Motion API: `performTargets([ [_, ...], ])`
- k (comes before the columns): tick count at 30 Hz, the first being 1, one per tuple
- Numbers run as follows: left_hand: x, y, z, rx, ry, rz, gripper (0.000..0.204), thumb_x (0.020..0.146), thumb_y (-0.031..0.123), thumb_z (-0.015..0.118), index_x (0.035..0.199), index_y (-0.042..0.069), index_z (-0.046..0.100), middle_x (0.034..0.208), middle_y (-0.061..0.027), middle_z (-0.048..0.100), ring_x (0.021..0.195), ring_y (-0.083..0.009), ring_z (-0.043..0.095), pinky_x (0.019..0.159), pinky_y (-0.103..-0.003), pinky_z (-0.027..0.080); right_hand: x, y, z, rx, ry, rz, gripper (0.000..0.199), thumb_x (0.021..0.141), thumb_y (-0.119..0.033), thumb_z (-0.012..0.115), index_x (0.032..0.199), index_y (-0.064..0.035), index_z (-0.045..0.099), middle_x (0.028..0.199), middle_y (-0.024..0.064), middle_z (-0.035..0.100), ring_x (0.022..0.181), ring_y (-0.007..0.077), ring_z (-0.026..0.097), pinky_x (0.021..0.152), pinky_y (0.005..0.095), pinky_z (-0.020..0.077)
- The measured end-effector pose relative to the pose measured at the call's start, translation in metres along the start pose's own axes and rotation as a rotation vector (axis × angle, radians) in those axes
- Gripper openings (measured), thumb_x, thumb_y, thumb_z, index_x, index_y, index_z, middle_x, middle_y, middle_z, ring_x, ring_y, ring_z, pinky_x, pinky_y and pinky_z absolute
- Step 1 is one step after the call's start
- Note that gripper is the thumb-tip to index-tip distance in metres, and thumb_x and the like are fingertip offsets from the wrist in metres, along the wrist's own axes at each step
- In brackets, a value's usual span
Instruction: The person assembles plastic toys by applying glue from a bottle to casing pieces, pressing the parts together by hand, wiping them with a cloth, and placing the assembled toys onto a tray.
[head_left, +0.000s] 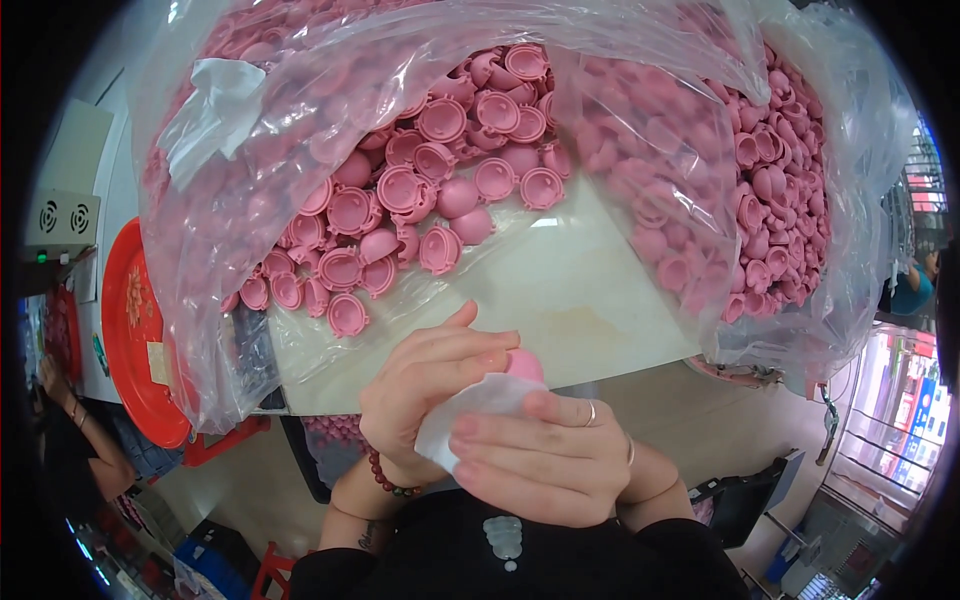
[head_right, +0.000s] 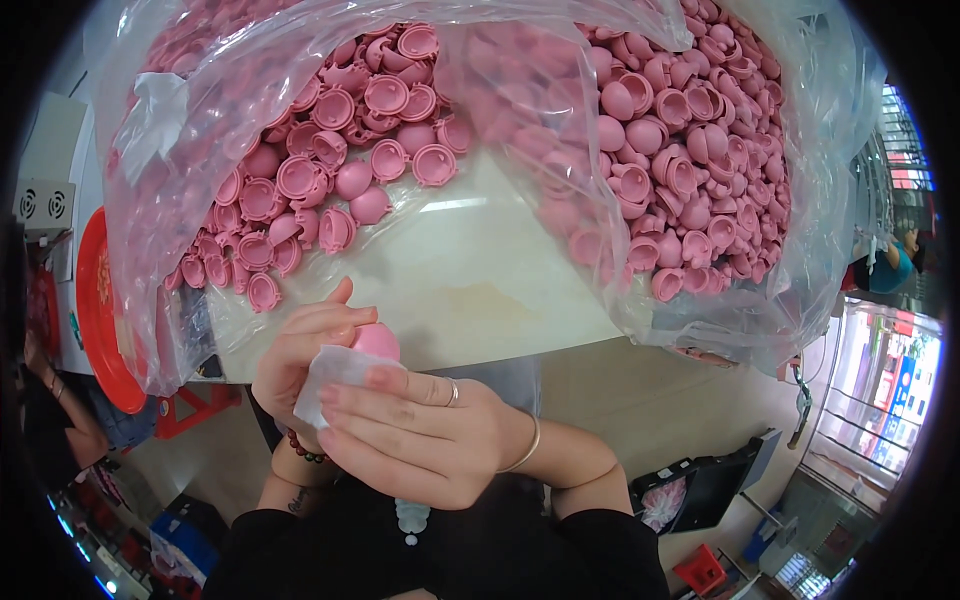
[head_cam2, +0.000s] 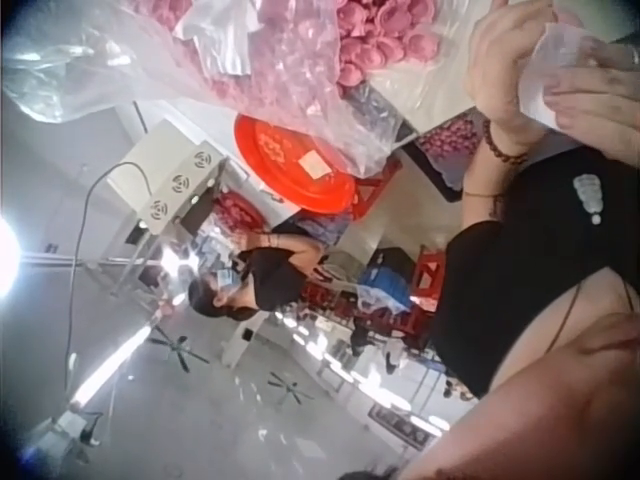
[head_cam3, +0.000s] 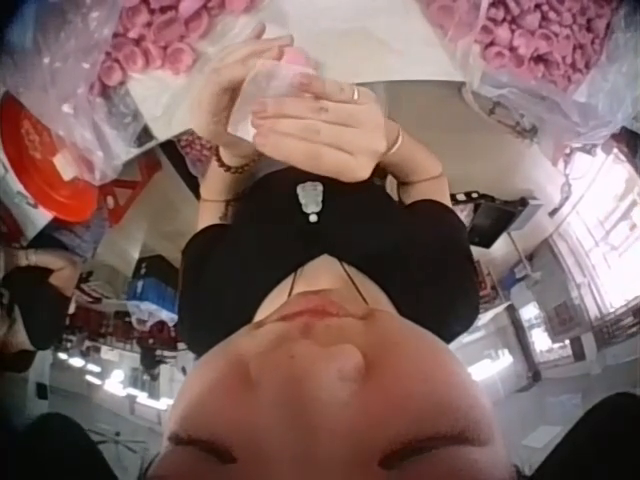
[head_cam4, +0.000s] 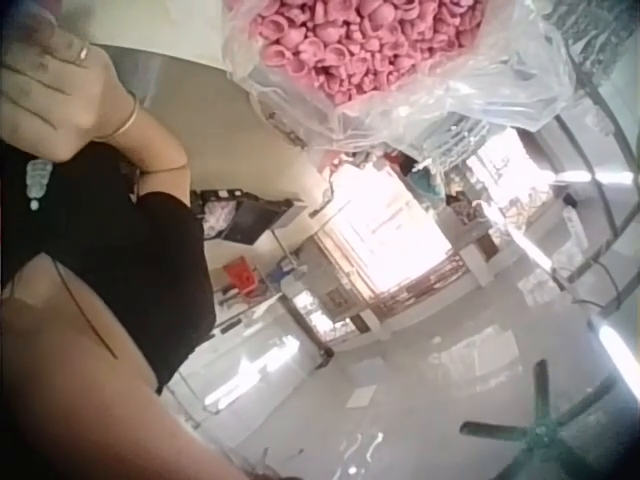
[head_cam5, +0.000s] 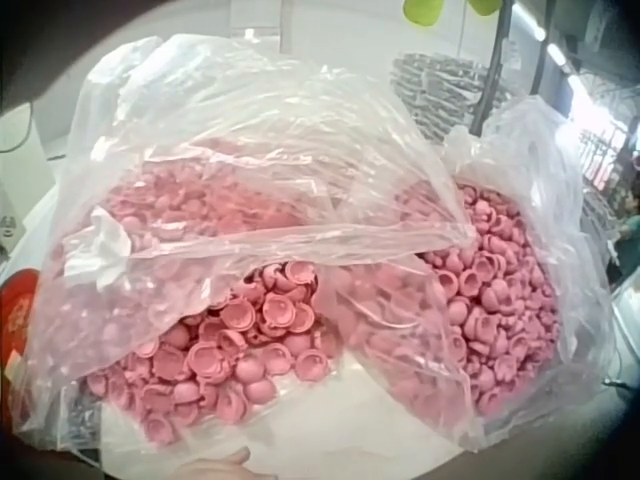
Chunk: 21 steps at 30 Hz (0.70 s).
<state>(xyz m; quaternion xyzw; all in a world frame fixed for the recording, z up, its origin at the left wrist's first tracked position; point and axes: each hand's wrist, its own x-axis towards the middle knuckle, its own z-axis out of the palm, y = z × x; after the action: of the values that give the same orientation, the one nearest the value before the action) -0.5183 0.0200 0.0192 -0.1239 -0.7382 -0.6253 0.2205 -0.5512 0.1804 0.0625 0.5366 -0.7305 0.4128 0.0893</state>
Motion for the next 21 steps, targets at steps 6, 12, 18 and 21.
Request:
performTargets([
  [6, 0.002, 0.005, 0.006, -0.225, 0.130, -0.083, 0.039, 0.064, 0.002, 0.072, 0.096, 0.003, 0.050, 0.096, -0.0171, 0.060, 0.094, -0.0247, 0.057, 0.096, -0.047, 0.035, -0.013, 0.008, -0.021, 0.394, 0.565, 0.590, 0.014, 0.079, -0.004, 0.054, 0.092, -0.0030, 0.058, 0.077, 0.0116, 0.064, 0.075, 0.0239, 0.064, 0.078, 0.0340, 0.0472],
  [12, -0.003, 0.003, 0.004, -0.339, 0.114, -0.134, 0.045, 0.064, 0.011, 0.076, 0.097, 0.002, 0.046, 0.096, -0.0193, 0.058, 0.092, -0.0244, 0.057, 0.096, -0.047, 0.034, -0.006, 0.048, -0.016, -0.332, 0.150, 0.637, 0.033, 0.074, 0.005, 0.053, 0.107, 0.0026, 0.053, 0.092, 0.0151, 0.061, 0.084, 0.0271, 0.060, 0.078, 0.0314, 0.0453],
  [18, -0.005, 0.007, -0.006, -0.418, 0.170, -0.161, 0.042, 0.065, -0.003, 0.070, 0.100, 0.000, 0.047, 0.097, -0.0180, 0.058, 0.099, -0.0270, 0.056, 0.096, -0.045, 0.035, -0.015, 0.032, -0.028, -0.400, 0.175, 0.429, 0.035, 0.070, 0.008, 0.053, 0.104, 0.0015, 0.056, 0.102, 0.0162, 0.058, 0.095, 0.0286, 0.057, 0.086, 0.0354, 0.0409],
  [21, -0.007, 0.002, -0.011, -0.425, 0.185, -0.187, 0.043, 0.064, -0.002, 0.071, 0.099, -0.001, 0.047, 0.098, -0.0181, 0.057, 0.099, -0.0269, 0.055, 0.095, -0.045, 0.036, -0.022, 0.029, -0.021, -0.420, -0.034, 0.523, 0.035, 0.069, 0.003, 0.056, 0.104, 0.0007, 0.056, 0.108, 0.0148, 0.056, 0.102, 0.0302, 0.053, 0.092, 0.0406, 0.0361],
])
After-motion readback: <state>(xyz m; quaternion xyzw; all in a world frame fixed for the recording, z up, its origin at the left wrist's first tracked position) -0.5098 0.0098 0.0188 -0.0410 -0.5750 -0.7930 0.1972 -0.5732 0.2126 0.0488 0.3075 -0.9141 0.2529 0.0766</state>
